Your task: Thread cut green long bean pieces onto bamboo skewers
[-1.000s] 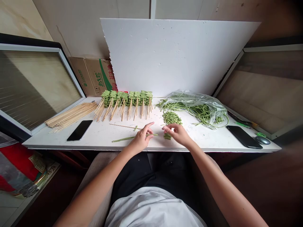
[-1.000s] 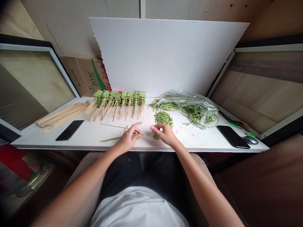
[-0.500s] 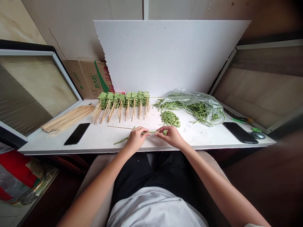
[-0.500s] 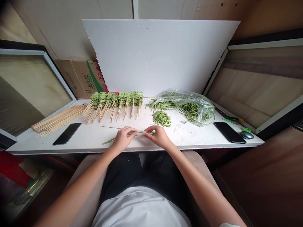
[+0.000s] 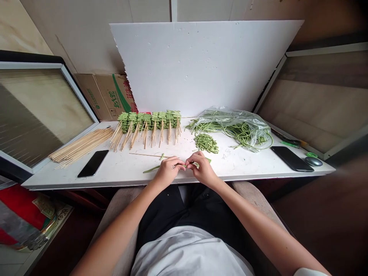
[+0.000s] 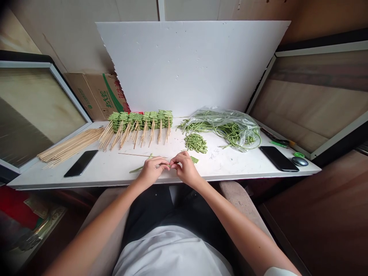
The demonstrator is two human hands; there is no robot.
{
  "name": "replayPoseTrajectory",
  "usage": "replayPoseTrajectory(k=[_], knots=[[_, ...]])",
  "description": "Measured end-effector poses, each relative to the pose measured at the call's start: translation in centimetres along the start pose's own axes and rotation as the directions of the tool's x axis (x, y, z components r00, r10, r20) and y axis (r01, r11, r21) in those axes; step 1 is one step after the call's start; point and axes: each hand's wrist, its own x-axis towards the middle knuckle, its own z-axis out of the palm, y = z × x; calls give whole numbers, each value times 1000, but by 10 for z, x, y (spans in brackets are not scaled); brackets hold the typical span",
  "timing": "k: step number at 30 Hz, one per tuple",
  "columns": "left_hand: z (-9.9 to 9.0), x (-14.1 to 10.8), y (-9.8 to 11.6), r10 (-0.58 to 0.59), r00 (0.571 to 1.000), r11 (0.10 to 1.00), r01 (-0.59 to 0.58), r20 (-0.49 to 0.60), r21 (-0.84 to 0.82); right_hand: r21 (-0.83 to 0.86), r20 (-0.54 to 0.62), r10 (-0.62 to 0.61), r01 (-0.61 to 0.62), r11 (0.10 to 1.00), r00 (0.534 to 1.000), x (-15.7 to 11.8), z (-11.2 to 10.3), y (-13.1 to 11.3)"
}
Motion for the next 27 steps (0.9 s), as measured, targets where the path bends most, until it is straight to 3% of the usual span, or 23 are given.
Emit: replayPoseTrajectory(k=[8,13,16,21,27], knots=[[-10,5,-6,-58,998,993,60,26,-98,65,27,-97,95,993,995,-1,0,-13],[-22,12,4,-78,997,995,76,-22,-70,-24,-119,-111,109,994,987,7,-14,-9],[-19,11,4,-83,997,990,81,-7,-111,-186,-192,-2,-34,982,981,13,-33,19],[-10,5,-11,-176,978,970,191,111,-152,-393,-160,219,-266,880,962,16,-62,65],[-5,0,-14,-185,977,970,200,109,-137,-508,-74,335,-325,798,939,12,-74,83]])
